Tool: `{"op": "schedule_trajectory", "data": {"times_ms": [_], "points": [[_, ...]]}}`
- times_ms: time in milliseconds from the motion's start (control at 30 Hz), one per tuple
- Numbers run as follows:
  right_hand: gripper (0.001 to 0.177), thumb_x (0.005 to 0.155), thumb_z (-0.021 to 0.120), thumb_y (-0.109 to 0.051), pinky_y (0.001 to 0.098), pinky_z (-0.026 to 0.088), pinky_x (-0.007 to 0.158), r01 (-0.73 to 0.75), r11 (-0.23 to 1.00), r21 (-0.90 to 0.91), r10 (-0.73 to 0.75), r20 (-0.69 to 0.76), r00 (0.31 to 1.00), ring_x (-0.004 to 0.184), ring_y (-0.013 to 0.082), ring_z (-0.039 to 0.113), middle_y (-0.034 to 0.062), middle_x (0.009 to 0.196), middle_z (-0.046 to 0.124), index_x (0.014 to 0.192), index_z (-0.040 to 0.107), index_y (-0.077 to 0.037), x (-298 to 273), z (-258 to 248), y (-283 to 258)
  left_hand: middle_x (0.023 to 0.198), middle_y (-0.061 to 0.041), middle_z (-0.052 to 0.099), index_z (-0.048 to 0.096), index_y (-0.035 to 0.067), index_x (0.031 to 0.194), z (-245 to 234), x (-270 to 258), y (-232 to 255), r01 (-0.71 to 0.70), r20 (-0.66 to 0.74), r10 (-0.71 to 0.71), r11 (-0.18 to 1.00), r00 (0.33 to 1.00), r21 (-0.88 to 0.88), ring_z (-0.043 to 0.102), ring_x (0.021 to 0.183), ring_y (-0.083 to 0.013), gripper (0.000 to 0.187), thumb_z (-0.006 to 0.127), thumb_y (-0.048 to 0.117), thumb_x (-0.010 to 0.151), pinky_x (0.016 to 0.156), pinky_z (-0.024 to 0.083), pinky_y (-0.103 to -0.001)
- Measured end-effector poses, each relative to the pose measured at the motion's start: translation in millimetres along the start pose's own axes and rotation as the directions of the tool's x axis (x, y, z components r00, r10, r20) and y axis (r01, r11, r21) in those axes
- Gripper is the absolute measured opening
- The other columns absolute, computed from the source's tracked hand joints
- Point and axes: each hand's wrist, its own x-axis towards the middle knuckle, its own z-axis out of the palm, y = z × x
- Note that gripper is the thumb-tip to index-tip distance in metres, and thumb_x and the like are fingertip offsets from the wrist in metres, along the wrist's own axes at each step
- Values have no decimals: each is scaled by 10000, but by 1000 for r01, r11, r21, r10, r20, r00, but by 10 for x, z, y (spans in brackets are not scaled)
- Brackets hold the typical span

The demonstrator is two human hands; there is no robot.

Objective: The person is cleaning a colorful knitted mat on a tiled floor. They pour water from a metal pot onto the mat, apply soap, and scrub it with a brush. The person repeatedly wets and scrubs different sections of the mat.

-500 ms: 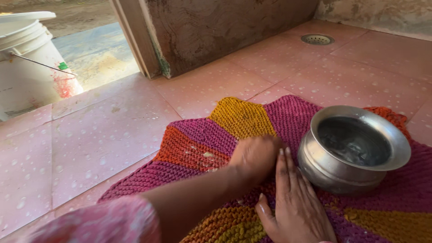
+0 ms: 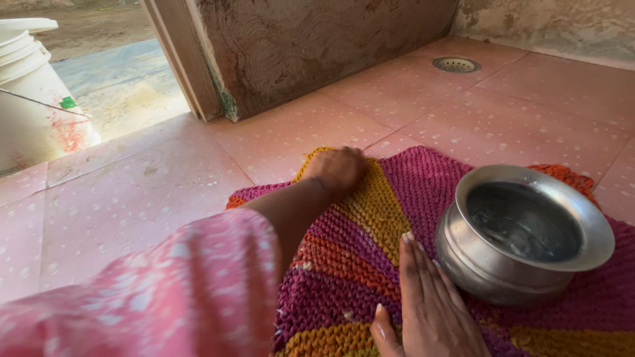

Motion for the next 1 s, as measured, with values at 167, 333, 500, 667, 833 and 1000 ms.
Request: {"op": "schedule_trajectory", "data": {"times_ms": [167, 333, 500, 667, 833, 1000], "points": [[1046, 820, 619, -397, 566, 166, 1182, 4, 1000, -11, -4, 1, 1000, 1506, 457, 187, 362, 1609, 154, 1561, 61, 88, -9, 41, 43, 1039, -128, 766, 760, 102, 1046, -9, 29, 133, 193, -58, -198, 978, 978, -84, 751, 987, -268, 217, 648, 233, 914, 807, 609, -407], [1060, 793, 624, -393, 566, 139, 1178, -53, 999, -14, 53, 59, 997, 1543, 441, 168, 329, 1626, 125, 1565, 53, 55, 24, 35, 51, 1088, -115, 748, 733, 117, 1093, -112, -652, 845, -226, 34, 229, 971, 973, -79, 744, 942, -270, 231, 542, 204, 997, 761, 630, -451], [1064, 785, 634, -409, 565, 157, 1179, -13, 999, -33, 13, 1, 1000, 1511, 437, 190, 334, 1618, 179, 1565, 94, 74, 36, 70, 61, 1117, -153, 653, 652, 25, 1178, -104, -854, 668, -199, -46, 238, 889, 970, 412, 645, 1020, -288, 263, 556, 187, 996, 936, 536, -390], [1007, 821, 635, -402, 567, 160, 1177, -46, 997, -56, 51, 85, 995, 1519, 440, 182, 318, 1614, 211, 1557, 136, 71, -1, 13, 38, 1142, -193, 608, 653, -1, 1122, 186, -832, 334, -8, -410, -204, 888, 889, -459, 577, 1092, -343, 226, 544, 132, 976, 990, 456, -433], [988, 795, 637, -384, 558, 181, 1170, -37, 998, -49, 40, 66, 997, 1504, 445, 199, 316, 1610, 215, 1537, 170, 70, 46, -27, -1, 1142, -194, 617, 642, -5, 1119, 274, -803, 400, 86, -329, -145, 978, 933, -189, 595, 1119, -305, 222, 568, 30, 912, 996, 496, -376], [986, 784, 648, -377, 566, 186, 1173, 0, 999, -51, 1, 19, 1000, 1495, 454, 222, 327, 1594, 246, 1526, 194, 88, 4, -50, -37, 1075, -171, 649, 672, 8, 1031, 175, -1000, 441, 38, -367, -92, 988, 926, -152, 612, 1085, -312, 170, 588, 59, 893, 945, 522, -388]]}}
